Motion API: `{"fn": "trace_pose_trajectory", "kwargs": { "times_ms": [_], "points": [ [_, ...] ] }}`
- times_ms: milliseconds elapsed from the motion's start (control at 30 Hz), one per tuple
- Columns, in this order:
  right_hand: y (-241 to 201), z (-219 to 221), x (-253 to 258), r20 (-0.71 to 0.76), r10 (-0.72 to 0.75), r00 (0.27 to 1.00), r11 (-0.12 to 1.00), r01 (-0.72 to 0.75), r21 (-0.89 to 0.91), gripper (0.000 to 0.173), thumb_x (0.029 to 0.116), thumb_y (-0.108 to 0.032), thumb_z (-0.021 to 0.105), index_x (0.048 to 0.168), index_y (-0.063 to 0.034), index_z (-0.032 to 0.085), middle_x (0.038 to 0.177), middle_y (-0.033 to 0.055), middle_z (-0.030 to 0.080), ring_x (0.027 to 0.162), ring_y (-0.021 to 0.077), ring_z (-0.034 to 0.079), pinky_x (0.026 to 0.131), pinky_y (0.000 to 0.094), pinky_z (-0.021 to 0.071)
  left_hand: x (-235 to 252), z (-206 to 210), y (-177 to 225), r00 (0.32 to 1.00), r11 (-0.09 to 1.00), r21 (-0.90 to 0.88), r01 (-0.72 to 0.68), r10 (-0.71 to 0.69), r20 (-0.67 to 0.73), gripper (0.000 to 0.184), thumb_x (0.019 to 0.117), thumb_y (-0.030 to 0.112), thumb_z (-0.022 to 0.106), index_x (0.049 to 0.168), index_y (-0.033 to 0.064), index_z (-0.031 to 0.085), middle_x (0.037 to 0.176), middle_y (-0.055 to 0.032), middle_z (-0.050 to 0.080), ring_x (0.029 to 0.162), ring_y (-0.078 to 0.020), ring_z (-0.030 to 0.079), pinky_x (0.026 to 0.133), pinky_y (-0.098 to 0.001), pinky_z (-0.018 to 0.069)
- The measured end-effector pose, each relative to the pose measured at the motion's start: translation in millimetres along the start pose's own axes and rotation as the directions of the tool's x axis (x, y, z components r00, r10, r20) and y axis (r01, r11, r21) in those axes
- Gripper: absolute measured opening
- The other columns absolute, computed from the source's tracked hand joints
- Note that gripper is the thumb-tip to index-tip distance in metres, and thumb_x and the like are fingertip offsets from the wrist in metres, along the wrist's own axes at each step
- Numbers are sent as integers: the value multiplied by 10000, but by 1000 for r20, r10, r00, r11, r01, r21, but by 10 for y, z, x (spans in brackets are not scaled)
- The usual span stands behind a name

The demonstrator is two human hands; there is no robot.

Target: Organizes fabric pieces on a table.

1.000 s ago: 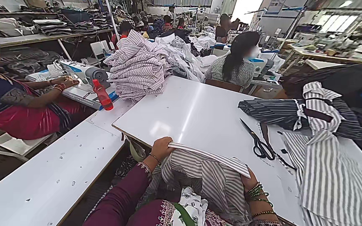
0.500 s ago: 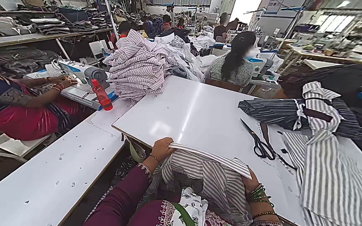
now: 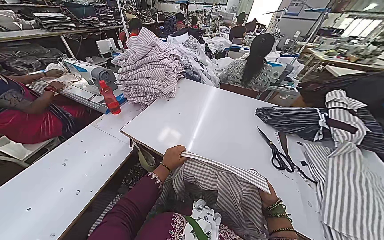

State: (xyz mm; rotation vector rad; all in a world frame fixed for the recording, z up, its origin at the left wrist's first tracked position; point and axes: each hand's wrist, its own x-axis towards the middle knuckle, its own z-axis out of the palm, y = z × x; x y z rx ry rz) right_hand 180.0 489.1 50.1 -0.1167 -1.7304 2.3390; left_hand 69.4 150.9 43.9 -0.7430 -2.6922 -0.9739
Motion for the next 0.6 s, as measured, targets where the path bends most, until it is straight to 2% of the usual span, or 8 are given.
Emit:
{"fn": "trace_pose_trajectory", "kwargs": {
  "times_ms": [67, 167, 367, 467, 600],
  "points": [
    [4, -12, 2, 28, -9, 1000, 1000, 8, 29, 471, 1003, -51, 278, 878, -174, 716, 842, -92, 764, 806, -36, 703, 785, 159, 585, 0, 0, -5, 1000, 1000, 2, -2, 2, -4, 315, 932, 245, 641, 899, -64, 695, 886, -214, 707, 881, -377, 711, 775, -548, 532],
    [-64, 64, -31, -8, 30, 1000, 997, -30, 75, 538, 1022, -21, 209, 847, -168, 697, 812, -85, 764, 781, -32, 709, 760, 158, 593, 1, -2, -8, 1000, 1000, -1, 6, -6, 8, 321, 933, 247, 639, 901, -67, 696, 890, -216, 708, 888, -376, 710, 778, -551, 529],
    [-56, 60, -47, 13, -39, 999, 999, 39, 19, 477, 994, -12, 278, 863, -177, 705, 829, -98, 762, 799, -43, 701, 781, 151, 585, 4, -9, -6, 1000, 1000, 2, -3, 3, 13, 325, 937, 250, 633, 897, -67, 691, 885, -216, 706, 883, -375, 709, 773, -545, 528],
    [-63, 72, -57, 9, -20, 1000, 998, 19, 56, 514, 1009, -24, 243, 849, -180, 706, 822, -88, 764, 791, -36, 706, 772, 156, 590, 6, -21, 1, 1000, 1000, -4, 4, -4, 22, 319, 936, 243, 640, 903, -70, 694, 888, -219, 706, 884, -380, 707, 780, -549, 526],
    [-16, 13, -38, 64, -28, 998, 995, 22, 93, 505, 1018, -74, 284, 826, -200, 733, 829, -69, 769, 792, -25, 710, 760, 164, 595, 2, 27, -28, 1000, 1000, 0, -9, 9, -16, 328, 932, 263, 649, 889, -60, 693, 848, -208, 695, 848, -375, 704, 750, -546, 528]
  ]
}}
